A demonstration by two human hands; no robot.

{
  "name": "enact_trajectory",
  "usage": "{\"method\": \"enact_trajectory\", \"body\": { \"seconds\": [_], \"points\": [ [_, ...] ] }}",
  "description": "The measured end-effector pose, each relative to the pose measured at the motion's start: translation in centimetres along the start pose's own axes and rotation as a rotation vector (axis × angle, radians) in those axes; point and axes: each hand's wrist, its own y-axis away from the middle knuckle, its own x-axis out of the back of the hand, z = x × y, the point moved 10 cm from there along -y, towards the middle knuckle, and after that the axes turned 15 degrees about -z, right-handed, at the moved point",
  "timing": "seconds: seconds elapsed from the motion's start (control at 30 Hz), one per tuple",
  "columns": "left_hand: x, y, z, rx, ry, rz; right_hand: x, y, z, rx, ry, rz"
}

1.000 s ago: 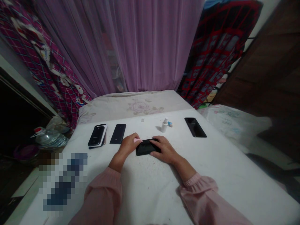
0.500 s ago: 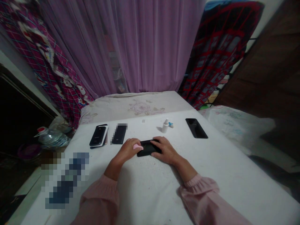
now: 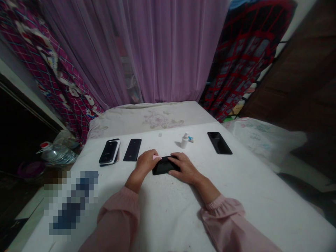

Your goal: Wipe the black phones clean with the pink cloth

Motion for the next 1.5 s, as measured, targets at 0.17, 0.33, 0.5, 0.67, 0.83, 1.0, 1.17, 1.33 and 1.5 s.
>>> {"method": "enact_trajectory", "body": {
  "seconds": [0.17,0.33,0.5,0.67,0.83,1.0,1.17,1.33,1.5],
  "points": [
    [0.1,-0.3,-0.3,0.044,0.012,0.021,-0.1,0.0,0.3,-0.016,0.004,0.015],
    [-0.3,0.0,0.0,-0.034,0.041,-0.018,-0.1,0.0,0.2,-0.006,-0.002,0.006],
    [-0.9,0.1,0.5,-0.174,0.063,-0.109,0.0,-0.1,0.1,0.014,-0.024,0.005],
    [-1.4,-0.3,0.9,-0.250,0.089,-0.210,0.1,-0.1,-0.2,0.028,-0.031,0.001],
    [-1.5,-0.5,0.8,-0.196,0.091,-0.190,0.2,-0.1,-0.3,0.021,-0.020,0.005],
    [-1.2,-0.4,0.6,-0.078,0.066,-0.105,0.0,-0.1,-0.1,0.020,-0.025,0.008],
    [-0.8,-0.5,0.6,0.025,0.050,-0.059,-0.1,-0.2,-0.2,0.019,-0.026,-0.006],
    [-0.8,-0.4,0.0,0.073,0.091,-0.048,0.1,-0.3,-0.2,0.026,-0.033,-0.025],
    [-1.3,-0.2,0.1,-0.035,0.183,-0.136,-0.2,-0.2,0.6,0.041,0.003,-0.056]
  ]
}}
